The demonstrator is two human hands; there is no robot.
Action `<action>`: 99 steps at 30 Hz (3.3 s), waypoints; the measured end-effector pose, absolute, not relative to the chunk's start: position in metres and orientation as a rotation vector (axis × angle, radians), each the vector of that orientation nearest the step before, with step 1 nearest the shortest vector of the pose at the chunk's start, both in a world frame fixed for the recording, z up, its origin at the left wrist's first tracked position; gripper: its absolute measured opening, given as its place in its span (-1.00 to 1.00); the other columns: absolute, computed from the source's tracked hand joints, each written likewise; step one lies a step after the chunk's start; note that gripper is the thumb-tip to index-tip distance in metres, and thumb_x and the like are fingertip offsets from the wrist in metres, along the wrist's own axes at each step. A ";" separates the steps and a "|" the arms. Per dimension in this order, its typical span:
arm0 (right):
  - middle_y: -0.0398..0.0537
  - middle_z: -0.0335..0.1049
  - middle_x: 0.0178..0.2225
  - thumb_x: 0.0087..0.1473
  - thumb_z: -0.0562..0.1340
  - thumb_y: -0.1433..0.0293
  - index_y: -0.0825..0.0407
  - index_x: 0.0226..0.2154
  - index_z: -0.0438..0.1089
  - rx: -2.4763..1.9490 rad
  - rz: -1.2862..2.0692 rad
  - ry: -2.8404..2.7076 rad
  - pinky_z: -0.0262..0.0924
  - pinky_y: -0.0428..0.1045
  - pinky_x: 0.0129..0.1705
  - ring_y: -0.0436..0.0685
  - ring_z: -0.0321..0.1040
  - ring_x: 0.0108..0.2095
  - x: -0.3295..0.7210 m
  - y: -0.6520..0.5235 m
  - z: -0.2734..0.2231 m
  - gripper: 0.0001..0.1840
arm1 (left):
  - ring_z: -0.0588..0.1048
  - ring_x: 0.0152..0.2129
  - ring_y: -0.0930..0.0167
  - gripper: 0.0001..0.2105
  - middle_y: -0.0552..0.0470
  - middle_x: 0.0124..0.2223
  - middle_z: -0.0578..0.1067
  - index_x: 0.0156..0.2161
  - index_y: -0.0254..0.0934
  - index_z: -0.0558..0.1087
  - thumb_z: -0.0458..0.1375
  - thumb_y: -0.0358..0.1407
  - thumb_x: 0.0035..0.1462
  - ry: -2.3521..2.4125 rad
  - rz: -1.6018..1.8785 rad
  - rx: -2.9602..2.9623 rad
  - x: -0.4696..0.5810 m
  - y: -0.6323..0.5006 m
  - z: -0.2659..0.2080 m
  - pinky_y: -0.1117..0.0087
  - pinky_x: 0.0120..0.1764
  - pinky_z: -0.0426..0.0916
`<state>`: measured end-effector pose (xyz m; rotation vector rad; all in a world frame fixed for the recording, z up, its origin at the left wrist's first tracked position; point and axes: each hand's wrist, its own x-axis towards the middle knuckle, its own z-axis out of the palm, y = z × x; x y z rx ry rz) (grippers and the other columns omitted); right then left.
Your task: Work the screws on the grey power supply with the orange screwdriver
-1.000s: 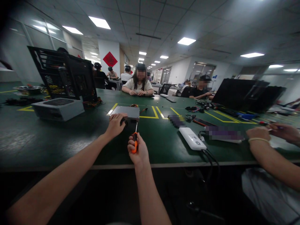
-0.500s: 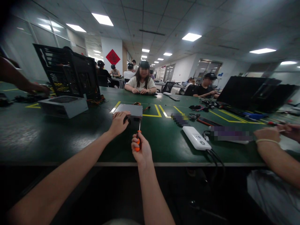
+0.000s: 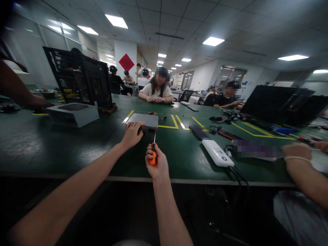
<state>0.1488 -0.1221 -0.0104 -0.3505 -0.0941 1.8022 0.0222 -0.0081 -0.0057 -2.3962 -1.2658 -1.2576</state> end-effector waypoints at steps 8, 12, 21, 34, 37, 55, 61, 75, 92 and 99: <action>-0.18 0.19 -0.51 0.17 0.01 0.44 0.11 -0.38 0.21 -0.427 1.719 -0.132 -0.06 -0.35 -0.80 -0.22 0.10 -0.67 0.144 -0.121 -0.009 -0.86 | 0.29 0.01 0.33 -0.68 0.02 0.02 0.39 -0.08 -0.19 0.31 -0.03 -0.46 0.04 -1.261 -1.254 -2.398 0.023 -0.009 -0.007 0.21 0.12 -0.02; -0.19 0.18 -0.51 0.17 0.01 0.49 0.09 -0.41 0.20 -0.449 1.722 -0.039 -0.01 -0.37 -0.77 -0.23 0.11 -0.66 0.145 -0.121 -0.006 -0.86 | 0.29 0.00 0.33 -0.68 0.02 0.02 0.39 -0.08 -0.19 0.31 -0.03 -0.46 0.04 -1.258 -1.256 -2.394 0.023 -0.008 -0.007 0.22 0.12 -0.02; -0.22 0.11 -0.53 0.23 -0.06 0.34 0.11 -0.34 0.19 -0.400 1.840 0.003 -0.07 -0.34 -0.81 -0.21 0.05 -0.69 0.143 -0.124 0.001 -0.77 | 0.29 0.01 0.31 -0.69 0.02 0.03 0.39 -0.08 -0.19 0.31 -0.02 -0.45 0.04 -1.267 -1.240 -2.390 0.023 -0.009 -0.006 0.21 0.11 0.00; -0.26 0.06 -0.54 0.21 -0.06 0.35 0.09 -0.37 0.13 -0.311 1.899 0.077 -0.07 -0.33 -0.81 -0.23 -0.01 -0.71 0.141 -0.123 0.007 -0.81 | 0.30 -0.01 0.32 -0.69 0.02 0.02 0.39 -0.08 -0.20 0.31 -0.01 -0.45 0.03 -1.242 -1.250 -2.379 0.022 -0.009 -0.007 0.22 0.12 -0.01; -0.28 0.03 -0.56 0.21 -0.05 0.37 0.05 -0.42 0.09 -0.281 1.888 0.090 -0.06 -0.35 -0.79 -0.23 0.01 -0.71 0.141 -0.124 0.009 -0.82 | 0.29 0.00 0.33 -0.69 0.02 0.02 0.38 -0.08 -0.20 0.31 -0.02 -0.45 0.03 -1.250 -1.241 -2.381 0.022 -0.009 -0.007 0.22 0.12 -0.01; -0.26 0.08 -0.54 0.25 -0.15 0.35 0.08 -0.33 0.15 -0.246 1.929 0.065 0.00 -0.34 -0.78 -0.23 0.02 -0.71 0.148 -0.123 0.005 -0.74 | 0.29 -0.01 0.34 -0.70 0.02 0.02 0.39 -0.08 -0.22 0.31 0.00 -0.45 0.03 -1.226 -1.236 -2.362 0.022 -0.008 -0.007 0.24 0.11 -0.01; -0.27 0.05 -0.53 0.23 -0.08 0.28 0.10 -0.34 0.11 -0.243 1.946 0.125 -0.09 -0.32 -0.83 -0.24 -0.04 -0.73 0.148 -0.124 0.007 -0.76 | 0.29 -0.01 0.33 -0.70 0.00 0.02 0.39 -0.08 -0.23 0.31 0.01 -0.44 0.03 -1.229 -1.224 -2.358 0.022 -0.009 -0.006 0.23 0.11 -0.01; -0.24 0.08 -0.53 0.23 -0.06 0.32 0.11 -0.36 0.15 -0.287 1.895 0.131 0.00 -0.37 -0.78 -0.24 0.05 -0.68 0.152 -0.123 0.005 -0.77 | 0.26 0.04 0.32 -0.69 -0.04 0.05 0.37 -0.04 -0.25 0.28 -0.02 -0.42 0.07 -1.228 -1.173 -2.353 0.025 -0.013 -0.006 0.20 0.14 -0.04; -0.24 0.10 -0.53 0.26 -0.12 0.31 0.11 -0.29 0.20 -0.356 1.898 0.017 -0.03 -0.35 -0.80 -0.22 0.04 -0.68 0.149 -0.121 0.005 -0.71 | 0.14 0.13 0.24 -0.67 -0.06 0.16 0.24 0.00 -0.11 0.35 -0.05 -0.36 0.15 -0.938 -0.899 -2.458 0.032 -0.023 -0.006 0.04 0.12 -0.04; -0.25 0.12 -0.54 0.26 -0.12 0.32 0.08 -0.31 0.17 -0.311 1.937 -0.020 0.04 -0.37 -0.75 -0.23 0.07 -0.67 0.152 -0.120 0.002 -0.74 | 0.13 0.11 0.19 -0.69 -0.12 0.14 0.23 -0.05 -0.11 0.41 -0.01 -0.38 0.12 -0.949 -0.856 -2.428 0.034 -0.026 -0.005 -0.02 0.10 -0.04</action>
